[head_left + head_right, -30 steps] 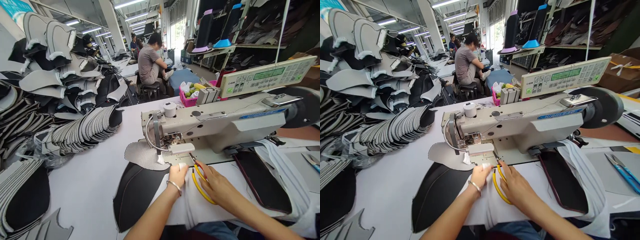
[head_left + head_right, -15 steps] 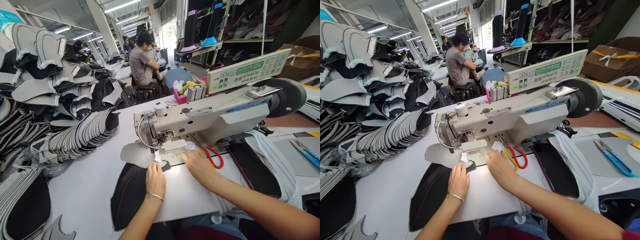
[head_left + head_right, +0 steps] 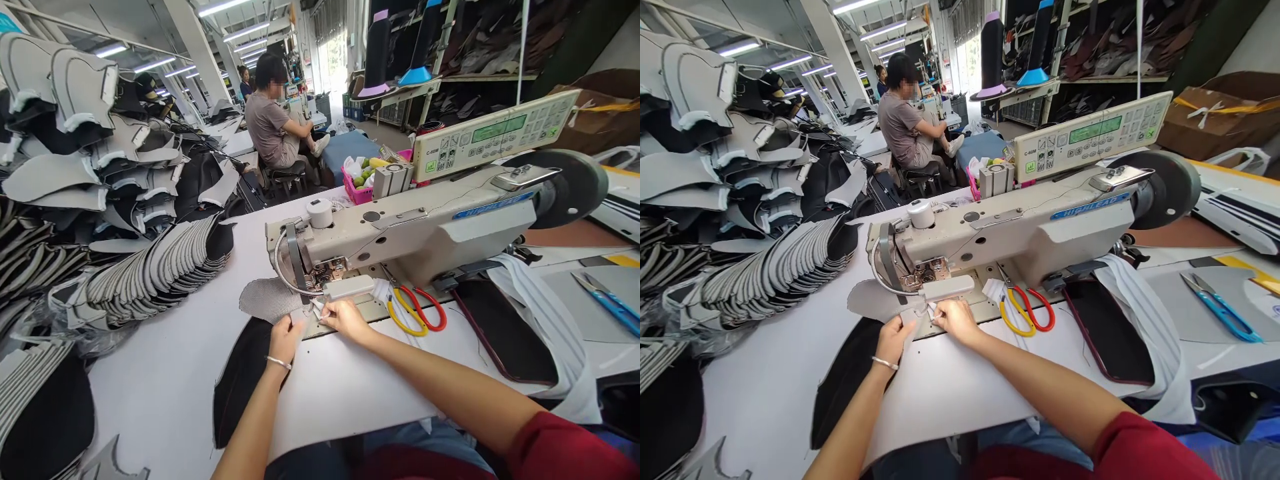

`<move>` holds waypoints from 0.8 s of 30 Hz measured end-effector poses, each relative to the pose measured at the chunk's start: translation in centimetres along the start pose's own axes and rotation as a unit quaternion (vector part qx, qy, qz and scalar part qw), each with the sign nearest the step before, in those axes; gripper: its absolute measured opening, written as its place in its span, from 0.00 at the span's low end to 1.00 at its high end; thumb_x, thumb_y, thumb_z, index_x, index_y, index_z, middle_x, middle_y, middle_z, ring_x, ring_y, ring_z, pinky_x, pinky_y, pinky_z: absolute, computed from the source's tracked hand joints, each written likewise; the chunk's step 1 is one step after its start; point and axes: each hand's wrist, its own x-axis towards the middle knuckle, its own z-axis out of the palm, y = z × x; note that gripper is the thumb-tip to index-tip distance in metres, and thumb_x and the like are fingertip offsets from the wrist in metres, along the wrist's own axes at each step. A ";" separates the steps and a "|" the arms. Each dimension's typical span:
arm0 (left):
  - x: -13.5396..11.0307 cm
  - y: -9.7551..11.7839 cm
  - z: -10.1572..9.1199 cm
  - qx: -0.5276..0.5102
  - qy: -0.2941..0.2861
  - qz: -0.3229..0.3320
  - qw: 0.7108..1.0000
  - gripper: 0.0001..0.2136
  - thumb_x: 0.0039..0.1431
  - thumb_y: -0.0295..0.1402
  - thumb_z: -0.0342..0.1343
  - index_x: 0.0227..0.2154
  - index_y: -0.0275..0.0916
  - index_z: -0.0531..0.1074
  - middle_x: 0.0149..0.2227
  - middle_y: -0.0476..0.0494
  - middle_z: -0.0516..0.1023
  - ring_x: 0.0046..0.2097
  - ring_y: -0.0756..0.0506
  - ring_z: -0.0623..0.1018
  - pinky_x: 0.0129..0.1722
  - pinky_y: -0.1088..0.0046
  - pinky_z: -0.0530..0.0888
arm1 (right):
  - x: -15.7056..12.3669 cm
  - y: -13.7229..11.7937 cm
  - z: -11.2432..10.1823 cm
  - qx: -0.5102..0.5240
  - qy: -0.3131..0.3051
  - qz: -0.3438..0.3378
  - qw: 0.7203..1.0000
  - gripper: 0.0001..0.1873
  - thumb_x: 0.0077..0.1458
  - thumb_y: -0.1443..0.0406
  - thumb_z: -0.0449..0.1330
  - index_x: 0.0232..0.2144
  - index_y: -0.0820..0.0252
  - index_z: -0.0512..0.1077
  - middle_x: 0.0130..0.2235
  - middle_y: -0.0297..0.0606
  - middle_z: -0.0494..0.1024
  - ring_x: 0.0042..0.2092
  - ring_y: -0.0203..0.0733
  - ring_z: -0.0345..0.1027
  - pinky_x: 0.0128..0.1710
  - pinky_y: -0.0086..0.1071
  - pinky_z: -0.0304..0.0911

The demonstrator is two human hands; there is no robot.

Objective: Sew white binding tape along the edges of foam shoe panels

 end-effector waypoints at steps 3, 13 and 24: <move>0.5 0.2 0.1 -0.132 -0.006 -0.077 0.988 0.17 0.41 0.39 0.57 0.35 0.34 0.73 0.31 0.45 0.77 0.35 0.45 0.74 0.38 0.72 0.69 | -0.2 -0.3 0.9 0.039 0.020 0.035 0.998 0.04 0.45 0.64 0.63 0.24 0.59 0.73 0.26 0.30 0.74 0.31 0.35 0.65 0.39 0.31 0.49; -0.5 1.7 0.7 0.211 -0.068 0.064 0.973 0.10 0.50 0.30 0.47 0.33 0.39 0.72 0.31 0.48 0.77 0.36 0.47 0.74 0.37 0.71 0.70 | 0.0 0.3 0.9 0.103 -0.011 -0.010 0.995 0.05 0.42 0.71 0.60 0.22 0.57 0.74 0.26 0.30 0.75 0.31 0.37 0.66 0.40 0.32 0.49; -2.8 2.0 2.1 0.373 -0.022 0.397 0.838 0.16 0.49 0.19 0.42 0.37 0.34 0.70 0.38 0.42 0.76 0.39 0.47 0.73 0.39 0.73 0.73 | -0.4 1.5 -0.6 0.090 -0.064 -0.117 0.987 0.15 0.41 0.78 0.52 0.31 0.63 0.72 0.30 0.34 0.74 0.33 0.36 0.65 0.33 0.26 0.53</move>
